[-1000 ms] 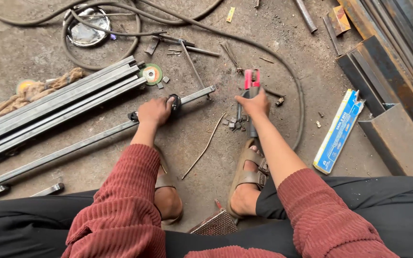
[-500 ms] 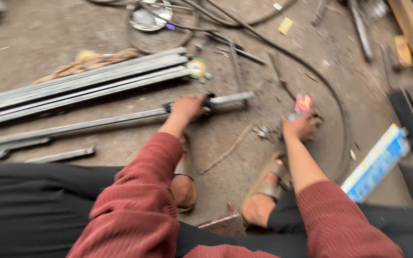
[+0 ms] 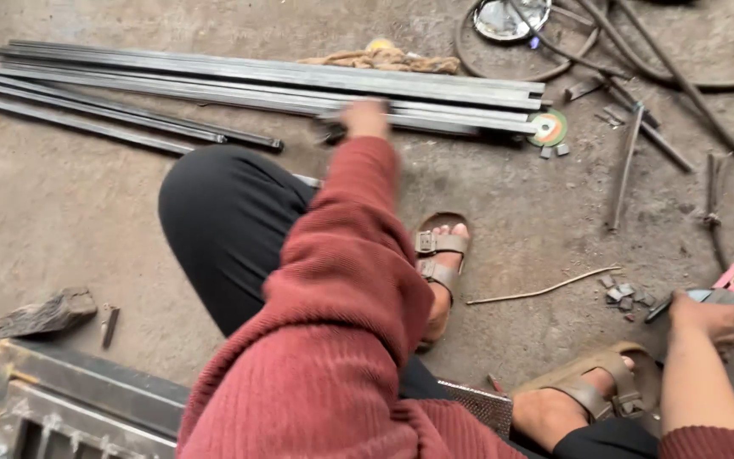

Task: The person positions a metal bar against another piece and joins them using a welding tool. After welding, they pick up a small black component and fit it onto the metal bar.

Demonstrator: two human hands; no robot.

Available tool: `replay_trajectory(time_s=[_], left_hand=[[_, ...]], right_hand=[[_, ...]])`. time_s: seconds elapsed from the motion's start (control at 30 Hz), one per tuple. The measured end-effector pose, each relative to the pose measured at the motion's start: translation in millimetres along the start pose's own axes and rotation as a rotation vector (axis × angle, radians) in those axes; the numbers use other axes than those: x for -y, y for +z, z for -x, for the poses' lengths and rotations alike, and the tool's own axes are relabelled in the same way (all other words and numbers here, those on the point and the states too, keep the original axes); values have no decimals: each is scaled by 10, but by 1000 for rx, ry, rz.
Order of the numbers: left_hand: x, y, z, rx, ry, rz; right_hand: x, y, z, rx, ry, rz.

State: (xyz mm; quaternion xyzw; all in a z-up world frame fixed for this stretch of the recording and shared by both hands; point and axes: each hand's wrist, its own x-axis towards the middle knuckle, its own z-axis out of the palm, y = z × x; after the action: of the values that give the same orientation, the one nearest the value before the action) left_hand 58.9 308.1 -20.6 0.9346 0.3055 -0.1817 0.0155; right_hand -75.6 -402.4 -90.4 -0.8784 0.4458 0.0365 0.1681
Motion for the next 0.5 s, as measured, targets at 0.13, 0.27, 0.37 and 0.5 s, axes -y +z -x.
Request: replay_trajectory(time_s=[0.13,0.27,0.37,0.5], left_hand=[[747,-818,79,-164,-788,-174],[612,-614,-115,-178,-450,70],[240,-496,-45,-277,-58,-49],[-227,-401,13,-340,278,102]], right_hand=[[35,-137,89,4,8,-1],[131,-192,209,40,37,13],[72,-156,180,21,35,-10],[0,-203,160,-34,-74,-52]])
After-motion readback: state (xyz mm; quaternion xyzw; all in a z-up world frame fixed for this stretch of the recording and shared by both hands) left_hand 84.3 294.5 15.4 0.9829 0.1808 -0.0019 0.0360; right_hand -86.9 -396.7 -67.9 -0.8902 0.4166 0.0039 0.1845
